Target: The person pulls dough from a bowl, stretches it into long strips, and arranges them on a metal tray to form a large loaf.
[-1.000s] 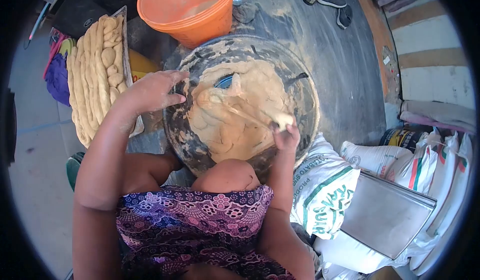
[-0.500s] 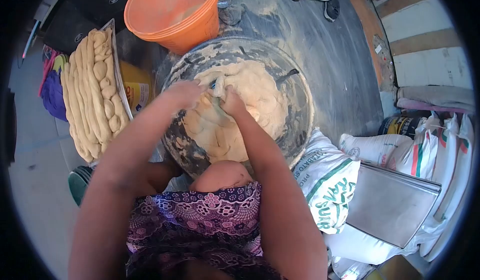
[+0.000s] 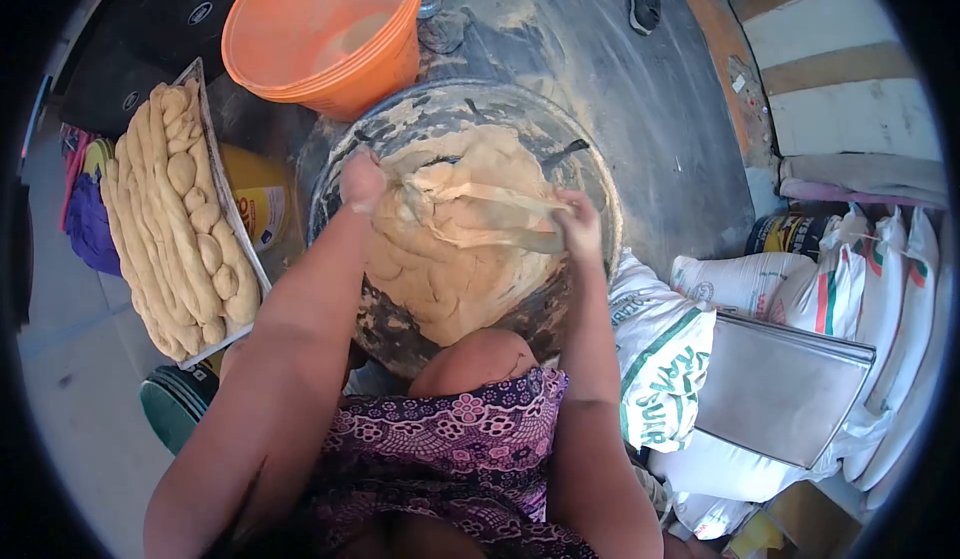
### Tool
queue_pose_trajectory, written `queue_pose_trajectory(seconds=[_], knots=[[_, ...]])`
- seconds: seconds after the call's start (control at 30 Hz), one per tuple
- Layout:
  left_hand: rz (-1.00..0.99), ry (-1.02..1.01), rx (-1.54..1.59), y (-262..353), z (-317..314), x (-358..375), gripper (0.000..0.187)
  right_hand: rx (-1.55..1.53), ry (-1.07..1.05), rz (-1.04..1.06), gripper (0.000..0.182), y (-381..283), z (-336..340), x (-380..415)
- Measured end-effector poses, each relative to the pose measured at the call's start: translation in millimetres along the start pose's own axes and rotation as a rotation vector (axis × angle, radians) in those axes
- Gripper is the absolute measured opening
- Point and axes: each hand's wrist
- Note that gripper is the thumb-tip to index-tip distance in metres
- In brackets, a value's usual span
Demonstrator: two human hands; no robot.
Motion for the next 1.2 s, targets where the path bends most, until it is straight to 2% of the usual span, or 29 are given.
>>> queue_pose_trajectory(seconds=[0.03,0.07,0.1,0.13,0.17,0.23,0.27,0.33,0.4,0.47,0.5,0.53,0.57,0.6,0.63,0.67,0.73,0.77,0.83,0.87,0.93,1.03,1.07,1.1,1.13,1.17,1.2], knots=[[-0.049,0.008,-0.026,4.0,8.4,2.4,0.030,0.002,0.002,-0.001,0.028,-3.4,5.6,6.4],[-0.047,0.005,-0.024,6.1,-0.5,3.0,0.030,-0.212,0.009,-0.034,0.027,-23.7,2.8,16.6],[-0.313,0.026,0.056,10.1,-16.3,5.1,0.035,-0.423,0.017,-0.069,0.027,-40.6,0.1,24.3],[-0.580,0.049,0.138,16.4,-28.0,8.7,0.040,-0.417,0.017,-0.072,0.027,-48.1,1.0,28.1],[-0.576,0.044,0.144,25.3,-33.3,20.8,0.040,-0.485,-0.032,-0.020,0.026,-54.1,3.3,30.9],[-0.663,-0.077,-0.102,39.0,-40.8,48.1,0.050,-0.553,-0.092,0.084,0.022,-73.4,0.8,38.3],[-0.665,-0.080,-0.095,34.9,-51.4,45.1,0.050,-0.545,-0.089,0.084,0.022,-73.5,5.7,36.8],[-0.454,-0.255,-0.081,14.6,-81.9,39.3,0.059,-0.546,0.001,0.148,0.020,-73.2,31.4,29.2],[-0.398,-0.216,-0.122,-5.9,-90.2,44.4,0.063,-0.553,0.074,0.133,0.026,-37.0,65.9,11.6],[-0.339,-0.153,-0.175,-8.3,-87.3,48.8,0.067,1.186,0.239,0.472,0.041,-19.0,65.5,0.3],[-0.439,-0.262,-0.201,-0.1,-81.7,58.8,0.067,1.216,0.267,0.419,0.053,-18.2,35.5,5.1],[-0.541,-0.374,-0.227,5.6,-79.6,70.6,0.068,0.970,0.028,0.382,0.052,-17.5,6.7,5.3],[-0.545,-0.375,-0.229,4.6,-89.2,86.0,0.068,1.108,-0.050,0.409,0.050,-5.4,-23.1,11.1],[-0.582,-0.241,-0.201,0.7,-106.9,103.7,0.065,0.735,-0.344,0.311,0.049,39.4,-31.8,-1.8],[-0.614,-0.105,-0.169,-1.2,-119.6,112.0,0.063,0.766,-0.558,0.260,0.051,70.2,-51.7,1.1],[-0.613,-0.103,-0.164,-1.7,-125.4,111.2,0.063,0.845,-0.650,0.219,0.062,85.9,-75.2,12.2],[-0.473,-0.278,-0.122,-5.8,-130.9,107.1,0.041,1.143,-0.564,0.438,0.061,81.4,-107.3,45.8],[-0.471,-0.276,-0.122,-6.3,-119.1,105.7,0.041,1.142,-0.566,0.440,0.061,79.9,-104.7,42.0],[-0.537,-0.296,-0.410,-3.5,-80.9,106.2,0.051,1.128,-0.630,0.005,0.052,75.7,-88.4,29.1],[-0.540,-0.295,-0.413,-2.8,-74.4,105.9,0.051,1.125,-0.627,0.005,0.052,72.9,-77.8,22.9],[-0.463,-0.281,-0.446,-3.6,-67.8,106.8,0.025,1.074,-0.562,-0.020,0.038,66.4,-52.4,11.9],[-0.453,-0.192,-0.518,-7.0,-75.0,101.9,0.020,1.097,-0.466,-0.039,0.032,20.3,-34.8,10.3],[-0.454,-0.196,-0.520,-4.6,-74.6,94.0,0.020,1.113,-0.443,-0.138,0.033,13.1,-24.5,5.6],[-0.304,-0.335,-0.468,0.1,-73.3,80.6,0.020,1.126,-0.417,-0.236,0.034,9.8,-15.9,1.7],[-0.152,-0.472,-0.414,3.0,-73.0,71.0,0.020,1.123,-0.415,-0.240,0.034,13.1,-8.9,0.3],[-0.154,-0.475,-0.417,-0.8,-74.2,64.7,0.020,1.067,-0.467,-0.228,0.034,23.9,-0.9,-1.3],[-0.122,-0.350,-0.360,-8.5,-76.3,58.9,0.022,1.012,-0.517,-0.215,0.034,37.8,5.5,-3.0]])
Point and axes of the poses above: each hand's wrist, its own x-axis away from the middle knuckle, its own z-axis out of the back of the hand, y = z × x, and after that the axes turned 14 degrees about -x, right-handed
